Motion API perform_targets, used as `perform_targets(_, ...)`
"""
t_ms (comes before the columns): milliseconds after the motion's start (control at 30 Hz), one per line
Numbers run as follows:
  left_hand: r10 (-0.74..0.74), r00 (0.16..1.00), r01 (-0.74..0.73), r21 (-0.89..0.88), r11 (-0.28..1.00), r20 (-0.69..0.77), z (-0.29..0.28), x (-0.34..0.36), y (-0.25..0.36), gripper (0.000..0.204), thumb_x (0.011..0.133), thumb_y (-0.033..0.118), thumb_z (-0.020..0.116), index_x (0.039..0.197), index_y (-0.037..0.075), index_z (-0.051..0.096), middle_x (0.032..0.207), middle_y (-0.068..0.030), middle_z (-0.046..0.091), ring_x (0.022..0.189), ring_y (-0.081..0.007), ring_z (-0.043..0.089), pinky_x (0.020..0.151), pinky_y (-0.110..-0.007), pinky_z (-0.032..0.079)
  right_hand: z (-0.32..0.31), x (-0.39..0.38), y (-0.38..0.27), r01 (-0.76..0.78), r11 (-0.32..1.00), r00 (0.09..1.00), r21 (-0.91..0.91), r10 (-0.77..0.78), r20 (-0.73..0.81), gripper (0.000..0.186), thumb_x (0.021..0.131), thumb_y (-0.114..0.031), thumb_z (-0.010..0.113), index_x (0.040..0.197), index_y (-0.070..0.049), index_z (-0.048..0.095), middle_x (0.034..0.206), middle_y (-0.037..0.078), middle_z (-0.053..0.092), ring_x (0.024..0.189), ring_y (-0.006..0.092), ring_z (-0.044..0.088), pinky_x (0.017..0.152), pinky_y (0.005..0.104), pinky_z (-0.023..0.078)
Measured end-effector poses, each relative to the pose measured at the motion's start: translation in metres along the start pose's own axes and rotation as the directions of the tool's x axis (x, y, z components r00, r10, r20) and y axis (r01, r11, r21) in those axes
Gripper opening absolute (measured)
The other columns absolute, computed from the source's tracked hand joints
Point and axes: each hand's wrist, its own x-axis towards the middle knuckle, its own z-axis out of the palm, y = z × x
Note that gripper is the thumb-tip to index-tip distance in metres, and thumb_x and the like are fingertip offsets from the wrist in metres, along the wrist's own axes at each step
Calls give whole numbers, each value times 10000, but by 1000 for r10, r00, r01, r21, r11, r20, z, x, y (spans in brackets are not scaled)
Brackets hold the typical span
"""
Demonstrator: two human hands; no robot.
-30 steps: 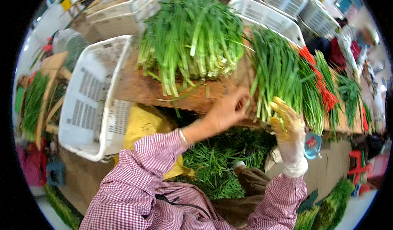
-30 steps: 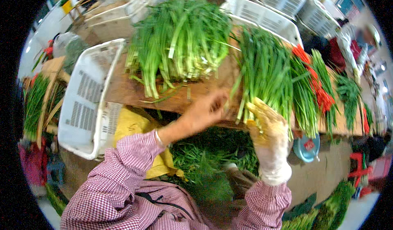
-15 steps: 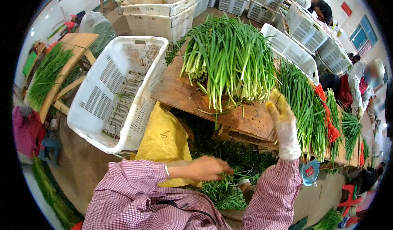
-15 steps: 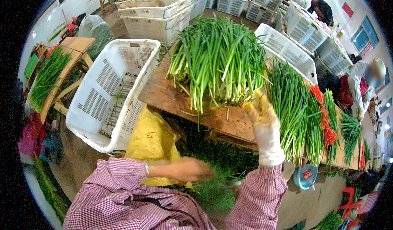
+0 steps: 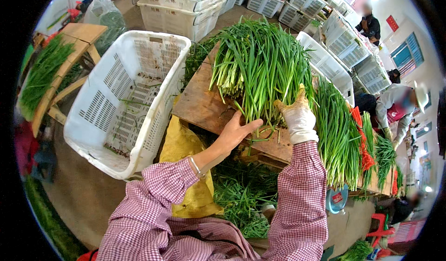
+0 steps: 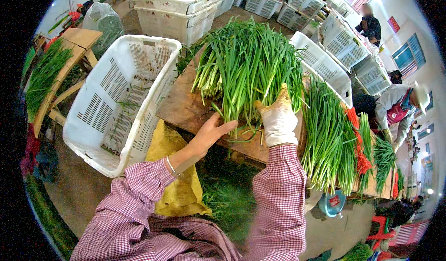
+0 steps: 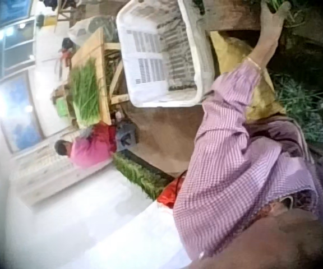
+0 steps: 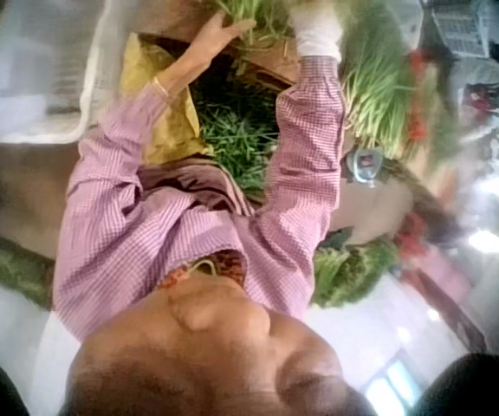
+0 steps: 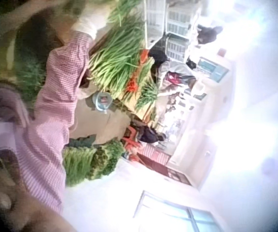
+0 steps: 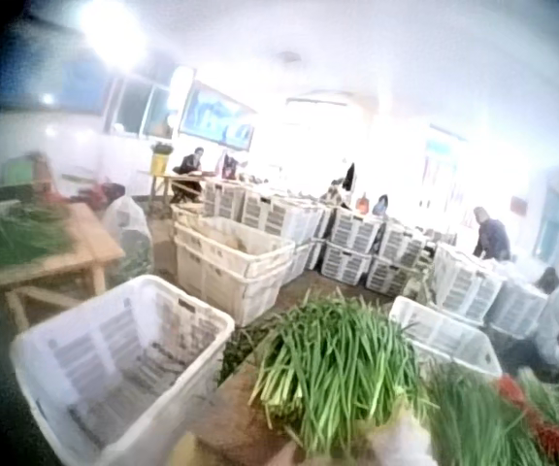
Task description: The person sorts bundles of green stalks by hand, removing outer layers and loose pieces from the base of the stalks and arranging them on a table.
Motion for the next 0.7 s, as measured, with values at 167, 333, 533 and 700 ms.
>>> perform_targets(167,-212,972,229,-209,951,104,2,15,8,375,793,275,597,1054,20,511,951,-73,588,855,-147,543,769,-302,446,14,24,43,201,959,969,-198,-165,186,654,780,-328,573,1299,-59,280,1000,161,552,730,223,578,646,305,482)
perform_targets(333,-278,940,330,-328,885,196,-17,0,50,392,830,244,547,1149,33,462,829,-8,564,680,-88,543,583,-261,492,-3,26,41,-36,874,978,484,-68,196,566,803,-301,559,1277,-83,338,776,78,591,547,145,533,493,227,458)
perform_targets(533,-192,981,192,15,981,-14,10,13,42,396,805,253,571,1132,43,491,1111,-78,483,1047,-180,443,922,-325,327,-5,17,43,-244,538,946,807,-53,321,636,776,-226,609,1292,-33,293,775,22,589,512,67,492,377,186,388)
perform_targets(700,-134,991,130,-137,982,-18,11,31,7,577,776,347,585,1208,17,391,1266,-115,349,1231,-234,223,1016,-369,141,-11,0,25,-249,416,939,875,-119,324,627,807,-234,583,1318,-89,250,772,9,584,459,51,457,378,168,384)
